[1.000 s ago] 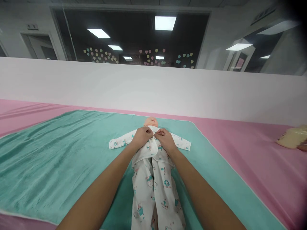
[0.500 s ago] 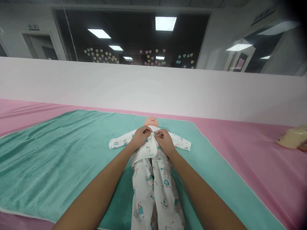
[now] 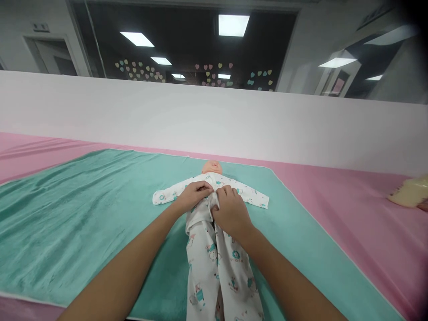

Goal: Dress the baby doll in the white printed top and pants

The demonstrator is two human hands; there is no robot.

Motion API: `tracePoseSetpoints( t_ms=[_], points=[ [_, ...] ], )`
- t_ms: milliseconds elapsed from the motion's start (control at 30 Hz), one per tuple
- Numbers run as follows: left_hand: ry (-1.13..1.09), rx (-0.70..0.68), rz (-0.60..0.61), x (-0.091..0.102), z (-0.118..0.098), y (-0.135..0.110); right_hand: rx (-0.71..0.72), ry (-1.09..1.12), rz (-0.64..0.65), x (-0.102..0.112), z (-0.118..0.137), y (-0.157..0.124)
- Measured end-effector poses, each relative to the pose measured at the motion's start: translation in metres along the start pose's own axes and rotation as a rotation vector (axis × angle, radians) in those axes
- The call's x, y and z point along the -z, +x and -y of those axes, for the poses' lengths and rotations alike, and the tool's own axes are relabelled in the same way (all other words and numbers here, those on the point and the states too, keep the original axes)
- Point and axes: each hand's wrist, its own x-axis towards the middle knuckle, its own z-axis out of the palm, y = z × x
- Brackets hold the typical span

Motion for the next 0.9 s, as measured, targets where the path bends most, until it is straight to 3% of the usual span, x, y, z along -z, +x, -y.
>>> tracePoseSetpoints(
  t_ms=[233,500,600,733,900],
  points=[
    [-0.027,0.021,0.016,0.007,-0.002,0.002,0.069,-0.140,0.038,0.008,0.003,-0.007],
    [0.085,0.039,0.121,0.012,-0.009,-0.003,-0.022,-0.176,-0.023,-0.003,0.005,0.001],
    [0.158,-0.022,0.098,0.006,-0.009,-0.003,-0.129,-0.037,-0.029,-0.002,-0.009,0.007],
    [0.335,-0.088,0.027,-0.003,-0.007,-0.003,-0.276,0.348,0.024,-0.001,-0.027,0.013],
    [0.495,-0.135,-0.042,-0.011,-0.008,-0.005,-0.335,0.734,0.112,-0.003,-0.037,0.015]
  ],
)
